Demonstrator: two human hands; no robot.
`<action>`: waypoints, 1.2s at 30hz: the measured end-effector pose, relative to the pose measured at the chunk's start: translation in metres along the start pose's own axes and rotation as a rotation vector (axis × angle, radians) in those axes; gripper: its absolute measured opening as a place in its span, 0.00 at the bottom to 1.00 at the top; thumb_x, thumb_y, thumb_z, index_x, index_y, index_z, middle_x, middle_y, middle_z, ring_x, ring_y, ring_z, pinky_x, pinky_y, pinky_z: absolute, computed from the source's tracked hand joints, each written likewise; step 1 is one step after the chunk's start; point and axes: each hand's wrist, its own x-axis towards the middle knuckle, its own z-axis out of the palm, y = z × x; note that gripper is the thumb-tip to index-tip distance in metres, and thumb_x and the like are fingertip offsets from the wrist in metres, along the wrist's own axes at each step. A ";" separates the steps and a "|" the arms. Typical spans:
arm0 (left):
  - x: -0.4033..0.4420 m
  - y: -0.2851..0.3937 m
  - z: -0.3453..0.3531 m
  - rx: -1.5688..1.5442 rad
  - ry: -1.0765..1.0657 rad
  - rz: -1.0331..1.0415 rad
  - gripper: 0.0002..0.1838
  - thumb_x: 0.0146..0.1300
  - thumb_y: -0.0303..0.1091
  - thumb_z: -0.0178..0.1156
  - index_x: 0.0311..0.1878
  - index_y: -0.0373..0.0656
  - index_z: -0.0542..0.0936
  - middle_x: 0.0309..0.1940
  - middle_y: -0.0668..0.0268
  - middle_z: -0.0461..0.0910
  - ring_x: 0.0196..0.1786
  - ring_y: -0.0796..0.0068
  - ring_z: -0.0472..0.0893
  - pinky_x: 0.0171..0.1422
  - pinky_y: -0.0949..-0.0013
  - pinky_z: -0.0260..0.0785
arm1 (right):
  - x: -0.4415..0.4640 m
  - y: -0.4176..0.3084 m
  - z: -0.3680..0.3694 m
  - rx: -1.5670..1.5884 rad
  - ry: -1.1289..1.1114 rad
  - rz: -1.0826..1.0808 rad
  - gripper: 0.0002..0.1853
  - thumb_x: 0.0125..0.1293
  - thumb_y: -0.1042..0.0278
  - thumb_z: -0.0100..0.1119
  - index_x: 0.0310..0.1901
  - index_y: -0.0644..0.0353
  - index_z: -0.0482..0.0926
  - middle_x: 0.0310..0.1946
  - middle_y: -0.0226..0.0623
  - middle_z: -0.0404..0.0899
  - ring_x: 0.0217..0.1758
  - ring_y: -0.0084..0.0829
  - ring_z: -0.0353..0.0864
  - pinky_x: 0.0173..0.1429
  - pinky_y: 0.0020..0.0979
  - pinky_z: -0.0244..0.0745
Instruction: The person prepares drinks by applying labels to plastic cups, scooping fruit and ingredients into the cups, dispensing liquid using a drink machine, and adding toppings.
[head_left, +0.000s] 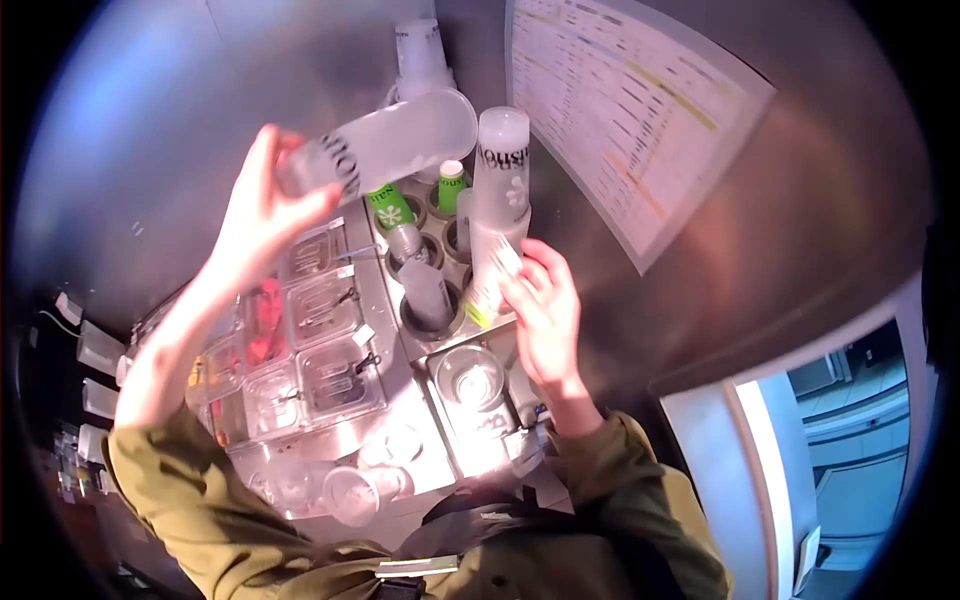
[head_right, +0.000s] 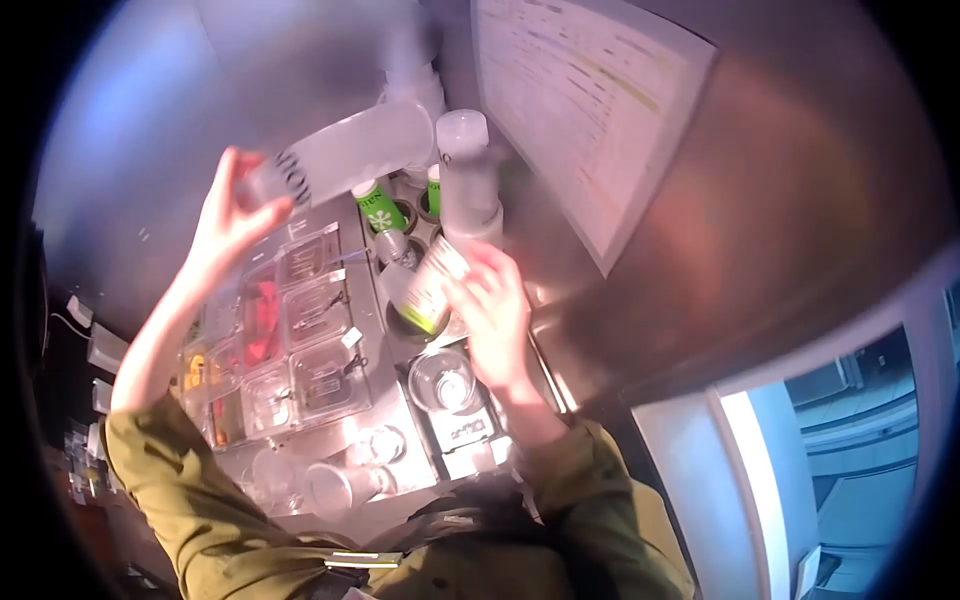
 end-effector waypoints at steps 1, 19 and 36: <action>-0.030 0.013 -0.001 -0.039 0.046 -0.032 0.27 0.47 0.36 0.65 0.46 0.36 0.62 0.42 0.56 0.68 0.44 0.69 0.74 0.45 0.68 0.70 | -0.003 -0.003 0.019 0.093 0.010 -0.034 0.24 0.55 0.79 0.58 0.53 0.65 0.62 0.39 0.33 0.70 0.39 0.20 0.71 0.44 0.20 0.69; -0.291 0.061 0.172 -0.553 0.391 0.064 0.39 0.44 0.33 0.69 0.56 0.44 0.55 0.53 0.59 0.58 0.56 0.68 0.61 0.59 0.64 0.57 | -0.139 -0.061 -0.001 0.326 -0.415 0.089 0.20 0.56 0.68 0.59 0.50 0.65 0.68 0.42 0.39 0.75 0.45 0.28 0.76 0.51 0.30 0.72; -0.275 -0.054 0.298 -0.210 0.449 -0.389 0.61 0.40 0.39 0.72 0.65 0.35 0.35 0.64 0.47 0.43 0.67 0.55 0.48 0.70 0.59 0.41 | -0.126 0.103 -0.175 -1.074 0.285 -0.403 0.53 0.42 0.60 0.71 0.63 0.68 0.45 0.61 0.53 0.49 0.65 0.47 0.50 0.67 0.40 0.46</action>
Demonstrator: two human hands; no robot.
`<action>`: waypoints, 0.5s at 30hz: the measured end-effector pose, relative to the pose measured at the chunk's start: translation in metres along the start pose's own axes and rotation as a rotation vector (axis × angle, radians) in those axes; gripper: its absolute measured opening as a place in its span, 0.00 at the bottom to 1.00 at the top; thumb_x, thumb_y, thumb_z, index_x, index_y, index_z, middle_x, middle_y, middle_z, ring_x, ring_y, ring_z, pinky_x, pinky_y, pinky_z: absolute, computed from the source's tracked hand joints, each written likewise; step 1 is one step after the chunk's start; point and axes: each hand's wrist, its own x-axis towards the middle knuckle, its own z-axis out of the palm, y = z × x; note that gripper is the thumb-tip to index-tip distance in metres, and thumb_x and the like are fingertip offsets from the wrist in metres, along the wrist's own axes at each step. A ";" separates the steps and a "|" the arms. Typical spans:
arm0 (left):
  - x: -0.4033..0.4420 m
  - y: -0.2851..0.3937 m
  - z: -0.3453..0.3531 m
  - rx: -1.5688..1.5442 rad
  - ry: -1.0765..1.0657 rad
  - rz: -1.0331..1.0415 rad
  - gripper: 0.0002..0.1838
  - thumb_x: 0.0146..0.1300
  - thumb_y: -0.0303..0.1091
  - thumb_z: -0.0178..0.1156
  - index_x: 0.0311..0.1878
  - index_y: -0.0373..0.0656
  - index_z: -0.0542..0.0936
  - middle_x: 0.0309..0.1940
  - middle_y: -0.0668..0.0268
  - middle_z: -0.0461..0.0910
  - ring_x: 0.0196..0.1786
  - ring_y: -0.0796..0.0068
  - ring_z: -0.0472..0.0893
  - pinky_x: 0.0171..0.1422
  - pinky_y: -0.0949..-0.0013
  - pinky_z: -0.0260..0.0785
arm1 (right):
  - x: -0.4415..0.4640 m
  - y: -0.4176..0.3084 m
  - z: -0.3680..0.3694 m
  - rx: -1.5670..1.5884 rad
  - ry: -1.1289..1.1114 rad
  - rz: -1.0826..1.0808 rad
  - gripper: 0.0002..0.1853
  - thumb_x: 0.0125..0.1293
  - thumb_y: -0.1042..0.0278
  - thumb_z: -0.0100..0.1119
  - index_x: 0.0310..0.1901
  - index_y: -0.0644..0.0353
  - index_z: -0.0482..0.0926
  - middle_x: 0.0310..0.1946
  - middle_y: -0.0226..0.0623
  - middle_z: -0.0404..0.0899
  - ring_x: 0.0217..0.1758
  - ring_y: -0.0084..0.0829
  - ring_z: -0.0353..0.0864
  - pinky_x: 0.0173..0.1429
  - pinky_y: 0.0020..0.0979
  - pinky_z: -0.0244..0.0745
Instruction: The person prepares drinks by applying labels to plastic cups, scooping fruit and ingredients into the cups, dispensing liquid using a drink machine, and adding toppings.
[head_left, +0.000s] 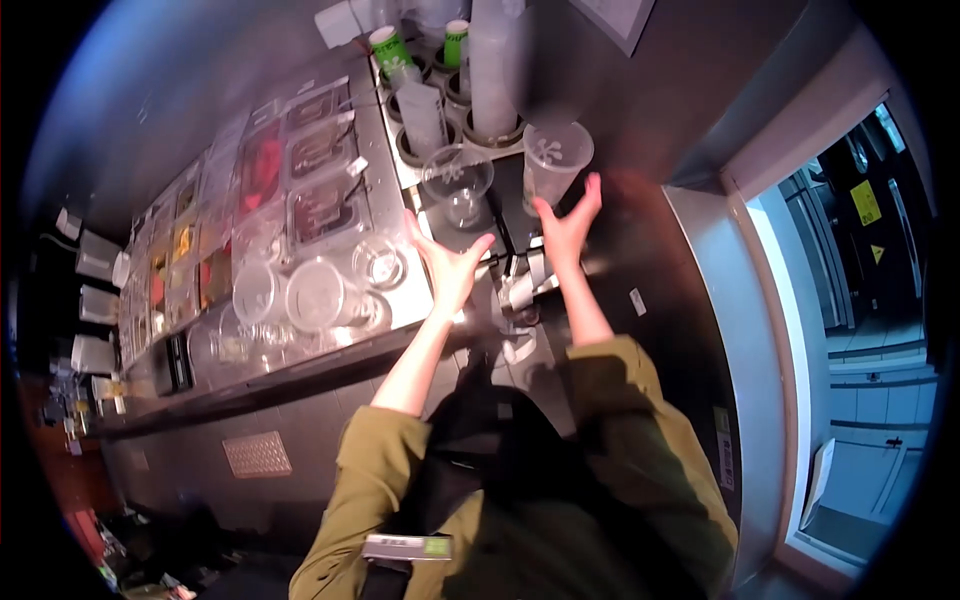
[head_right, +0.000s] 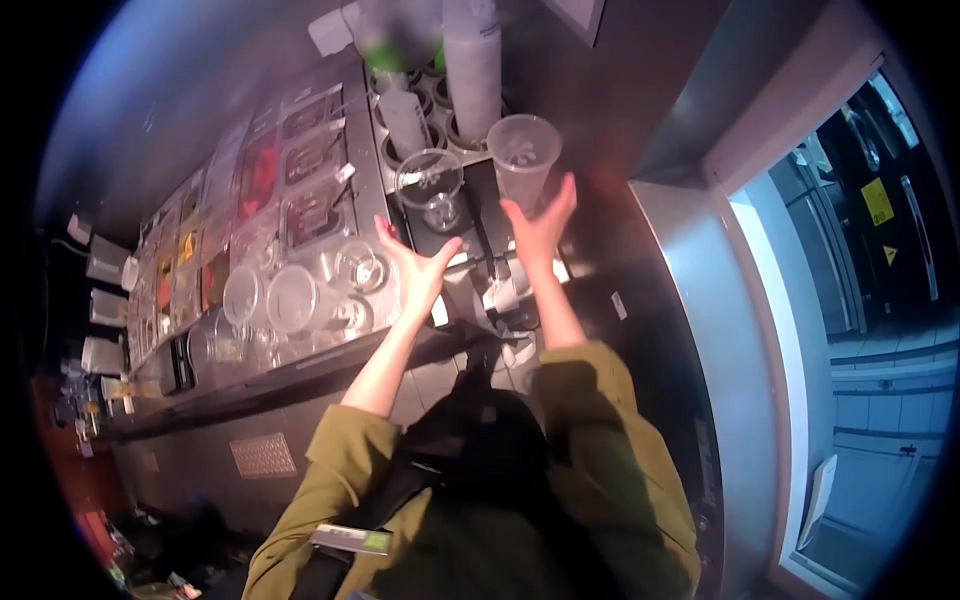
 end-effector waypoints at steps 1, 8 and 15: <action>0.018 -0.008 0.014 -0.028 0.043 0.056 0.65 0.36 0.43 0.73 0.65 0.33 0.34 0.65 0.45 0.39 0.68 0.54 0.45 0.70 0.58 0.39 | -0.015 -0.014 -0.010 0.082 0.077 -0.024 0.42 0.49 0.70 0.64 0.62 0.69 0.50 0.59 0.50 0.55 0.64 0.42 0.55 0.67 0.36 0.49; 0.070 -0.016 0.023 -1.277 0.044 -0.492 0.39 0.54 0.46 0.61 0.62 0.52 0.48 0.53 0.48 0.65 0.55 0.61 0.69 0.57 0.57 0.64 | -0.063 -0.072 -0.020 0.247 -0.297 0.054 0.37 0.44 0.77 0.62 0.58 0.67 0.58 0.54 0.45 0.62 0.54 0.37 0.68 0.56 0.33 0.64; 0.072 0.035 0.001 -1.823 -0.238 -0.717 0.44 0.56 0.66 0.44 0.68 0.59 0.37 0.61 0.49 0.58 0.61 0.55 0.63 0.65 0.55 0.55 | 0.032 -0.154 0.044 0.175 -0.156 -0.056 0.42 0.43 0.66 0.69 0.59 0.64 0.56 0.55 0.46 0.60 0.53 0.37 0.66 0.51 0.33 0.67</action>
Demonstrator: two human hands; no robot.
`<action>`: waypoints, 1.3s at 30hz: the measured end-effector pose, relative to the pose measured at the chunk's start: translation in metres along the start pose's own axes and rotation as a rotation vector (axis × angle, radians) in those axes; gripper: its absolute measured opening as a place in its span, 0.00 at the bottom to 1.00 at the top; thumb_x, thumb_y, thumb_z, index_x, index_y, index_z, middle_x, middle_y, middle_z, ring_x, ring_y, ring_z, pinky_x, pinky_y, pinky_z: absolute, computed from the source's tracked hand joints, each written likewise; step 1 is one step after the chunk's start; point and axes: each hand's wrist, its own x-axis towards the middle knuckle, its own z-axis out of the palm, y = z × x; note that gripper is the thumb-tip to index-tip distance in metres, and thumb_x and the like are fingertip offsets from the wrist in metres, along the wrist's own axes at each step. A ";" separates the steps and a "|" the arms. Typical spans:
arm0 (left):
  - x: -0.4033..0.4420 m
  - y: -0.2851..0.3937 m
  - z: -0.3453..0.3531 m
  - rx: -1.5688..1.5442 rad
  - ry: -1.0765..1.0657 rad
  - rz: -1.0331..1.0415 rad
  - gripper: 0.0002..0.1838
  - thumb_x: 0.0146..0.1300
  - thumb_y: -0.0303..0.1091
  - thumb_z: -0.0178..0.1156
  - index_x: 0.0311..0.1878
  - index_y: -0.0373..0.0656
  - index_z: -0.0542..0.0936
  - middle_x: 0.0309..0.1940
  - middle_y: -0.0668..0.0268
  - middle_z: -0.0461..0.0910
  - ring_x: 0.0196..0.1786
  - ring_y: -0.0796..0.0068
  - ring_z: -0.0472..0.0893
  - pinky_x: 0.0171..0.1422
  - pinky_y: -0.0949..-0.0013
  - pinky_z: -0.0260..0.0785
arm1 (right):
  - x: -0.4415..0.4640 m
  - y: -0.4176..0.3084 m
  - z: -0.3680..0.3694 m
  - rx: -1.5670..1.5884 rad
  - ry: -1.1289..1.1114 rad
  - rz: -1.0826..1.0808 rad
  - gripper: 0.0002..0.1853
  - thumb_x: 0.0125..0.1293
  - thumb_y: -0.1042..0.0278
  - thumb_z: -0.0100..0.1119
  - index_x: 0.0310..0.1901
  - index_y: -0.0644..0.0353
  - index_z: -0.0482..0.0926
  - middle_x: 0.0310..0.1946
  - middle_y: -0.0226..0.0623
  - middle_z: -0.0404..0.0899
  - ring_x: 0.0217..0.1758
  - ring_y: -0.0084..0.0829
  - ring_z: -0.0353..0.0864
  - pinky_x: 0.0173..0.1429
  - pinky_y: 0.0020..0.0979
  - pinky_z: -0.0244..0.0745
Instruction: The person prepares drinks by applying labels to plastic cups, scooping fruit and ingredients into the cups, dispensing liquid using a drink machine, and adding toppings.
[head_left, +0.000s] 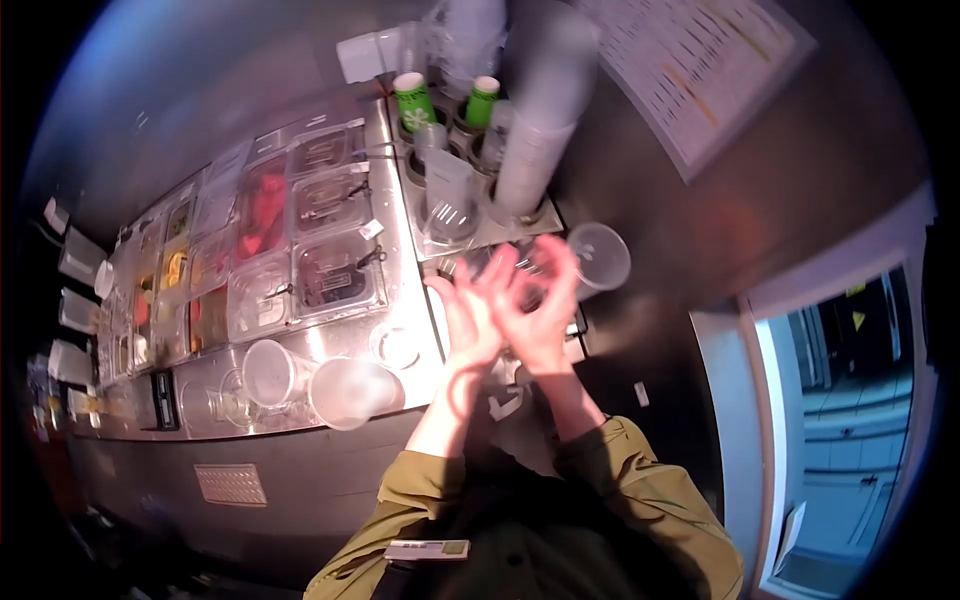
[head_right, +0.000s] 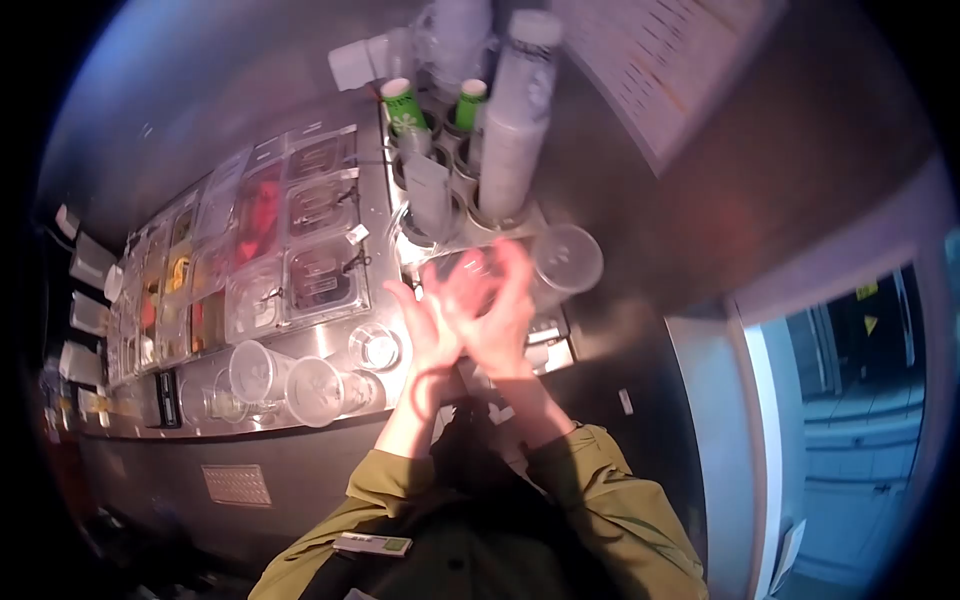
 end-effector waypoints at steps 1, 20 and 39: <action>-0.003 -0.002 0.000 0.090 -0.112 -0.023 0.44 0.56 0.64 0.45 0.68 0.58 0.37 0.61 0.51 0.58 0.62 0.57 0.62 0.65 0.57 0.54 | 0.022 -0.005 0.013 0.032 0.077 -0.014 0.39 0.44 0.66 0.69 0.57 0.64 0.59 0.53 0.45 0.61 0.51 0.36 0.67 0.49 0.32 0.68; -0.307 0.252 -0.141 1.115 1.031 0.724 0.37 0.52 0.32 0.62 0.63 0.37 0.56 0.58 0.55 0.63 0.60 0.66 0.64 0.63 0.66 0.56 | 0.229 0.133 0.266 -0.587 -0.562 -0.520 0.43 0.50 0.42 0.59 0.63 0.55 0.55 0.61 0.63 0.49 0.62 0.56 0.57 0.62 0.39 0.58; -0.294 0.391 -0.173 0.963 0.642 0.974 0.44 0.51 0.26 0.59 0.67 0.46 0.43 0.61 0.54 0.53 0.62 0.63 0.60 0.64 0.63 0.53 | -0.331 -0.073 0.251 0.112 -0.770 0.304 0.61 0.39 0.65 0.72 0.65 0.68 0.32 0.66 0.55 0.37 0.70 0.44 0.39 0.70 0.38 0.40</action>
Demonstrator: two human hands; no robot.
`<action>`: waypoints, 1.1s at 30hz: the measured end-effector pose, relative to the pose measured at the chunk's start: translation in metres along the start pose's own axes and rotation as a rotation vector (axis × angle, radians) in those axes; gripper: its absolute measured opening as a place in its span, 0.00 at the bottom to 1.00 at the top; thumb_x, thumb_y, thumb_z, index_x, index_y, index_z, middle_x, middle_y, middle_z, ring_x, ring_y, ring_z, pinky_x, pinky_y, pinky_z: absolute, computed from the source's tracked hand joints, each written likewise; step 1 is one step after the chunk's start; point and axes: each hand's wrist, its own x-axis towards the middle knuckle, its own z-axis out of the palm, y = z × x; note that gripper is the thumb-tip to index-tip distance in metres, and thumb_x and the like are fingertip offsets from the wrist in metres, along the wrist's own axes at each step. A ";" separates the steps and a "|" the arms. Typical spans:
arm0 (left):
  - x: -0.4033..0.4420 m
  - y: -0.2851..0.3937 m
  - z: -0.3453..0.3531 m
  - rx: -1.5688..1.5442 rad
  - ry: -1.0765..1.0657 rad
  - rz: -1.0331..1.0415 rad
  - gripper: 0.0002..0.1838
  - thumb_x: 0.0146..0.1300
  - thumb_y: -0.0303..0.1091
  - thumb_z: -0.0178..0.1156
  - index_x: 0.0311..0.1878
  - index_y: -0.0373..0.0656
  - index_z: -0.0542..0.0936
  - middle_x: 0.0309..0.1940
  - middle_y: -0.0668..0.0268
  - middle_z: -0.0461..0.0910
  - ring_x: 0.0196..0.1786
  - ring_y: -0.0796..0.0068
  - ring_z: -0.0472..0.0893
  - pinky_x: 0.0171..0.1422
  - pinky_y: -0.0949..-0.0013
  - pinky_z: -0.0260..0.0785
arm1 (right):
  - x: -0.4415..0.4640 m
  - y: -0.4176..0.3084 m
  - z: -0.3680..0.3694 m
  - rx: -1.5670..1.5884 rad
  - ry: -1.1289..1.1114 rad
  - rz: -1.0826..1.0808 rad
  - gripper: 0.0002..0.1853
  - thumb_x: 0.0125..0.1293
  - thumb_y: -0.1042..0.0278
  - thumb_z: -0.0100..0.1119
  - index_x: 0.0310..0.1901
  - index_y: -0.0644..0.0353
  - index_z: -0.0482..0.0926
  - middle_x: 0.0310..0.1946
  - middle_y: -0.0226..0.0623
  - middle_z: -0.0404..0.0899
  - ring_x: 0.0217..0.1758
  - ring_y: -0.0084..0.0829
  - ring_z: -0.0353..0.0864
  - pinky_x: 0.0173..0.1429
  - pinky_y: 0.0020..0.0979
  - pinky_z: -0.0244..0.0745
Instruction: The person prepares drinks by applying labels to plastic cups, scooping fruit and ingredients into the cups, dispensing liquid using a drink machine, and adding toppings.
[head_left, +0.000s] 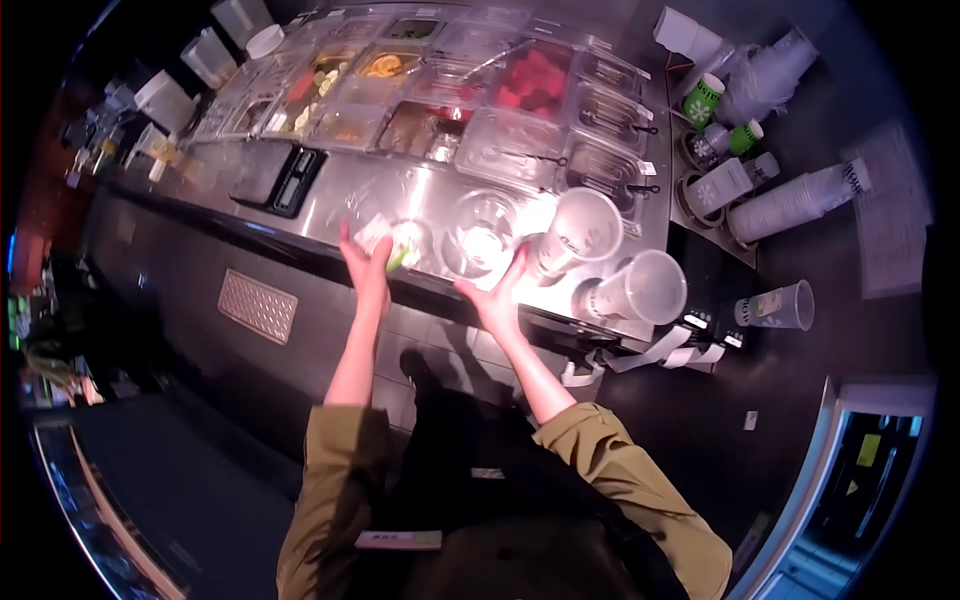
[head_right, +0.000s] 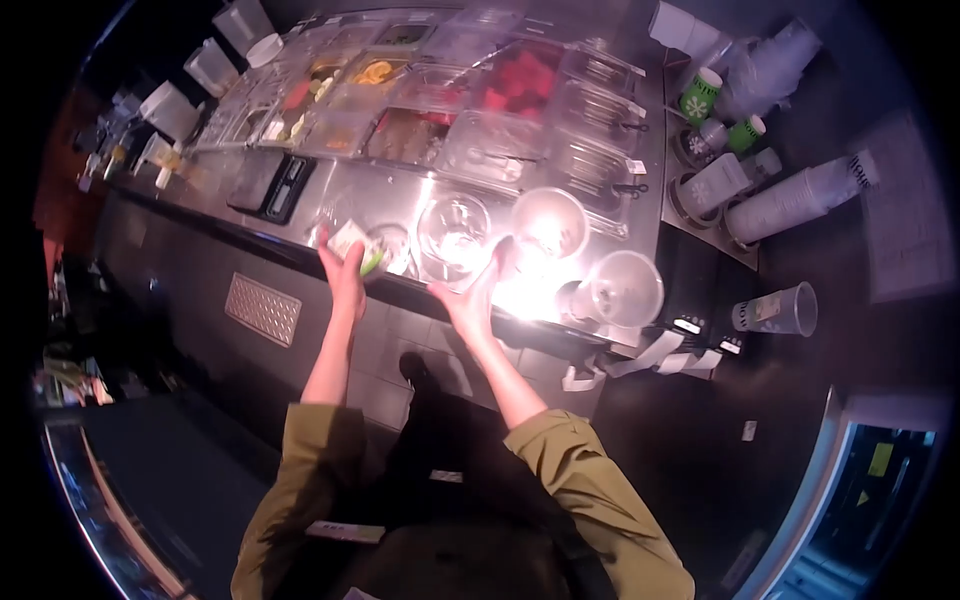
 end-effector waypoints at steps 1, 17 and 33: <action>0.001 0.010 -0.016 -0.034 -0.030 -0.045 0.42 0.53 0.26 0.57 0.67 0.47 0.44 0.62 0.54 0.52 0.62 0.63 0.59 0.64 0.63 0.52 | 0.012 -0.002 0.013 0.002 0.091 -0.031 0.63 0.37 0.65 0.73 0.65 0.67 0.32 0.65 0.56 0.39 0.69 0.47 0.41 0.69 0.38 0.41; 0.103 0.158 -0.195 -0.283 -0.255 -0.189 0.48 0.47 0.43 0.64 0.67 0.48 0.45 0.47 0.59 0.69 0.49 0.65 0.72 0.55 0.58 0.67 | 0.061 -0.193 0.199 2.396 -1.208 0.533 0.40 0.59 0.53 0.53 0.64 0.69 0.46 0.38 0.35 0.69 0.19 0.23 0.71 0.26 0.24 0.63; 0.271 0.158 -0.296 -0.162 0.111 -0.008 0.36 0.61 0.34 0.51 0.67 0.49 0.43 0.57 0.56 0.62 0.54 0.65 0.69 0.56 0.63 0.63 | 0.178 -0.223 0.366 1.280 -0.948 0.375 0.43 0.51 0.64 0.61 0.65 0.59 0.47 0.51 0.37 0.66 0.56 0.34 0.67 0.59 0.37 0.63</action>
